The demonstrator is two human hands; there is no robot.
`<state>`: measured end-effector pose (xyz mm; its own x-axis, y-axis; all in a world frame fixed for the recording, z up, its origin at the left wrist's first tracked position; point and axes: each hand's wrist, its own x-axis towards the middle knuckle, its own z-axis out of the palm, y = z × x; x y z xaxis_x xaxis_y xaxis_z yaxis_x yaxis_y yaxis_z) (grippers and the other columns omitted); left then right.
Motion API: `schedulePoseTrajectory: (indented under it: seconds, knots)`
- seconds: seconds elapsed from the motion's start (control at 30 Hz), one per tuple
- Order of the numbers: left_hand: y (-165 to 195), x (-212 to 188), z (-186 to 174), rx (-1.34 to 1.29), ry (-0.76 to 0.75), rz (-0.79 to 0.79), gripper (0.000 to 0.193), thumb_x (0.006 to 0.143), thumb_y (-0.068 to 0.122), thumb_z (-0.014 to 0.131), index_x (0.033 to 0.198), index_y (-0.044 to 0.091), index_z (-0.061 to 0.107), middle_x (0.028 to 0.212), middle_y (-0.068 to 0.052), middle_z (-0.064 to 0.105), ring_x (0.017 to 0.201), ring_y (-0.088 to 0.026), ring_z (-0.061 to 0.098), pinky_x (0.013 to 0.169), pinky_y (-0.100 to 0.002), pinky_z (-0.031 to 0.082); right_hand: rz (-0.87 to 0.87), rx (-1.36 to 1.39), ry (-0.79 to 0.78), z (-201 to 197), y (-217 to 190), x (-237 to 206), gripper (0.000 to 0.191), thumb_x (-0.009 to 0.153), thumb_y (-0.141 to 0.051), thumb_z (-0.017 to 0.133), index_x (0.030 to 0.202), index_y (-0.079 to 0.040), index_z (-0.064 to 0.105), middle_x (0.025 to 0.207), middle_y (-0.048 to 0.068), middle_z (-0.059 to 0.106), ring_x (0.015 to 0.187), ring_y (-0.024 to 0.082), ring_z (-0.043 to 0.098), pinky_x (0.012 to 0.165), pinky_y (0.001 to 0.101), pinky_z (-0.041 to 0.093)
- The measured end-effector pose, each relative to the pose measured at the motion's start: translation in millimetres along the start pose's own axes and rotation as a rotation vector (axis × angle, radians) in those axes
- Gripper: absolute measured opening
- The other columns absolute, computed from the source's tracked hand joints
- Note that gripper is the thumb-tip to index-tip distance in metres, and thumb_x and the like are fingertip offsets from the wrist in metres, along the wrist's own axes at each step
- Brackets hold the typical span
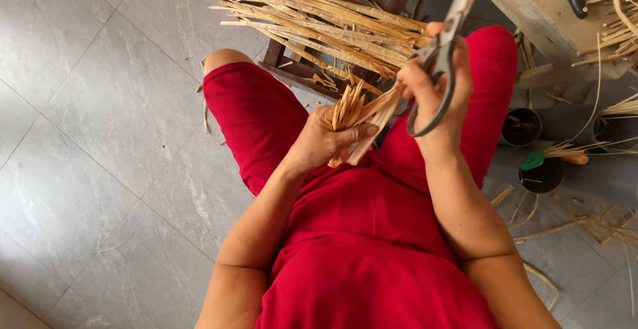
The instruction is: The person sits on the floor and trims and splits dried bamboo/palm strips with scissors, cutting off thin edge pieces one strip at a time and setting trimmed pieces onto a growing pile beside them.
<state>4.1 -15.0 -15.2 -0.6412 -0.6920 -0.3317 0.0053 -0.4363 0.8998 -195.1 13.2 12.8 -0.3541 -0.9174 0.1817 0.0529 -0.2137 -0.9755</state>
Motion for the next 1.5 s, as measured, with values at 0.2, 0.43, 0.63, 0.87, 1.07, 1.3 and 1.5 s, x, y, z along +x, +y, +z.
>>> schedulePoseTrajectory:
  seconds: [0.2, 0.43, 0.63, 0.87, 1.07, 1.3, 1.5]
  knots:
    - [-19, 16, 0, -0.145, 0.281, 0.202, 0.021, 0.093, 0.021, 0.084, 0.092, 0.003, 0.072, 0.065, 0.003, 0.059, 0.056, -0.005, 0.053, 0.049, -0.024, 0.042, -0.020, -0.037, -0.068, -9, 1, -14, 0.056, 0.103, -0.026, 0.073, 0.149, -0.006, 0.049, 0.106, 0.001, 0.058, 0.090, 0.010, 0.062, 0.079, 0.0232, 0.052]
    - [-14, 22, 4, -0.257, 0.428, 0.291, 0.021, 0.091, 0.022, 0.081, 0.101, 0.005, 0.075, 0.070, 0.003, 0.064, 0.061, -0.005, 0.055, 0.054, -0.022, 0.044, 0.091, -0.304, -0.322, 9, 11, -43, 0.082, 0.086, -0.036, 0.086, 0.150, -0.004, 0.044, 0.124, 0.006, 0.061, 0.115, 0.016, 0.061, 0.097, 0.0291, 0.053]
    - [-8, 20, 8, -0.286, 0.440, 0.338, 0.019, 0.093, 0.019, 0.079, 0.103, 0.004, 0.074, 0.074, 0.004, 0.066, 0.062, -0.004, 0.055, 0.054, -0.022, 0.044, -0.003, -0.417, -0.333, 15, 4, -42, 0.080, 0.086, -0.034, 0.087, 0.147, -0.003, 0.046, 0.126, 0.007, 0.060, 0.118, 0.018, 0.062, 0.101, 0.0311, 0.054]
    - [-8, 19, 8, -0.306, 0.435, 0.329, 0.019, 0.093, 0.019, 0.079, 0.101, 0.003, 0.074, 0.073, 0.002, 0.066, 0.062, -0.005, 0.057, 0.055, -0.022, 0.045, 0.023, -0.494, -0.298, 19, 3, -43, 0.075, 0.085, -0.033, 0.088, 0.143, -0.001, 0.052, 0.113, 0.006, 0.062, 0.100, 0.015, 0.062, 0.088, 0.0298, 0.054]
    - [-4, 21, 8, -0.387, 0.411, 0.307, 0.019, 0.092, 0.020, 0.081, 0.098, 0.004, 0.072, 0.072, 0.002, 0.065, 0.061, -0.006, 0.057, 0.056, -0.023, 0.047, 0.011, -0.349, -0.272, 19, 13, -44, 0.071, 0.088, -0.037, 0.086, 0.139, 0.001, 0.054, 0.109, 0.005, 0.070, 0.097, 0.013, 0.069, 0.086, 0.0262, 0.059]
    - [-4, 19, 11, -0.457, 0.341, 0.307, 0.017, 0.094, 0.017, 0.081, 0.097, 0.003, 0.072, 0.075, 0.001, 0.066, 0.063, -0.007, 0.058, 0.056, -0.023, 0.046, 0.073, -0.281, -0.271, 17, 18, -45, 0.075, 0.089, -0.042, 0.084, 0.142, 0.001, 0.053, 0.105, 0.004, 0.069, 0.093, 0.010, 0.067, 0.083, 0.0246, 0.058]
    - [-8, 18, 12, -0.513, 0.300, 0.301, 0.016, 0.093, 0.014, 0.080, 0.102, 0.002, 0.073, 0.085, -0.002, 0.072, 0.071, -0.009, 0.065, 0.063, -0.025, 0.052, 0.082, -0.226, -0.262, 14, 20, -44, 0.079, 0.088, -0.046, 0.084, 0.144, 0.000, 0.051, 0.107, 0.003, 0.068, 0.094, 0.009, 0.067, 0.084, 0.0231, 0.058]
